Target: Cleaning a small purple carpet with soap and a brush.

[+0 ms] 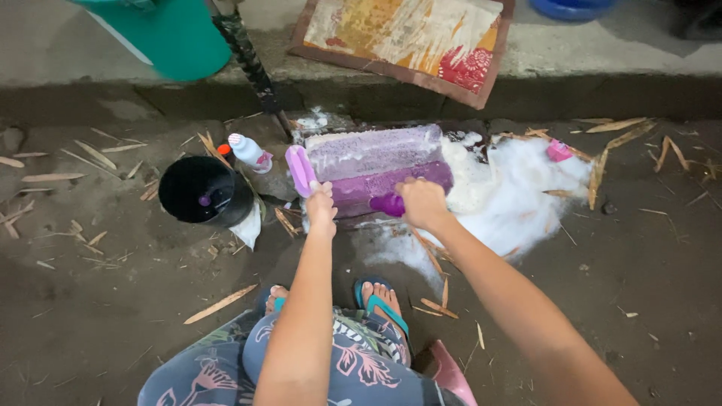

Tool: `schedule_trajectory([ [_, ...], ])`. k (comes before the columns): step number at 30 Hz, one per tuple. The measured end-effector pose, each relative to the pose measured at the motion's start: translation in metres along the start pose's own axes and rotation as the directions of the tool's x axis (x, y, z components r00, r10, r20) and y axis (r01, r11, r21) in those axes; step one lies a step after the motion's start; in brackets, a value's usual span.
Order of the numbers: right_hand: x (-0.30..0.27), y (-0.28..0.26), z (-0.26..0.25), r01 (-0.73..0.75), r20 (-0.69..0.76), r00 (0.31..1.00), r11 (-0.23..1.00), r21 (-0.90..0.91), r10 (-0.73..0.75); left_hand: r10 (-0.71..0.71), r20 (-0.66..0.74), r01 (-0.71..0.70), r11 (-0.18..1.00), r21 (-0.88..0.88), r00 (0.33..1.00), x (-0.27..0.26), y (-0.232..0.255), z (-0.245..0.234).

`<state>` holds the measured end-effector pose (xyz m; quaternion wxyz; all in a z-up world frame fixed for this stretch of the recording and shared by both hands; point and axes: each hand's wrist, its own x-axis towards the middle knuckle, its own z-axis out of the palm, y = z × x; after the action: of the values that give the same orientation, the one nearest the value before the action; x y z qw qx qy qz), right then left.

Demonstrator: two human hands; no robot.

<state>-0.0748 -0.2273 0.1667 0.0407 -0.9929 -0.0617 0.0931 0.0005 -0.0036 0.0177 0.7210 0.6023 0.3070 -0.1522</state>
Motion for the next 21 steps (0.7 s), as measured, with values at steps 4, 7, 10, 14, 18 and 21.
schedule_trajectory([
  [4, 0.0, 0.021, 0.019, -0.023, 0.029, 0.999, 0.998, -0.054, 0.024, 0.018, 0.045, -0.018, 1.0, -0.01, 0.999, 0.017, -0.012, -0.001],
  [7, 0.0, 0.039, 0.038, -0.07, -0.037, 0.997, 0.991, -0.116, 0.066, 0.033, 0.059, -0.033, 0.999, -0.004, 0.998, 0.017, -0.013, -0.001],
  [10, -0.004, 0.031, 0.028, -0.119, -0.085, 0.99, 0.987, -0.109, 0.11, 0.033, 0.076, -0.033, 0.999, 0.0, 0.997, 0.021, -0.016, 0.005],
  [14, 0.0, 0.027, 0.036, -0.093, -0.063, 0.994, 0.996, -0.013, 0.092, 0.019, 0.098, -0.019, 1.0, 0.002, 0.995, 0.014, -0.008, 0.02],
  [18, -0.008, 0.06, 0.037, -0.194, -0.035, 0.981, 0.977, -0.094, 0.191, 0.052, 0.121, -0.052, 0.999, -0.01, 0.991, 0.03, -0.018, 0.025],
  [21, -0.019, 0.077, 0.038, -0.26, -0.02, 0.966, 0.96, -0.102, 0.259, 0.011, 0.083, -0.013, 1.0, 0.018, 0.996, 0.008, -0.005, 0.036],
])
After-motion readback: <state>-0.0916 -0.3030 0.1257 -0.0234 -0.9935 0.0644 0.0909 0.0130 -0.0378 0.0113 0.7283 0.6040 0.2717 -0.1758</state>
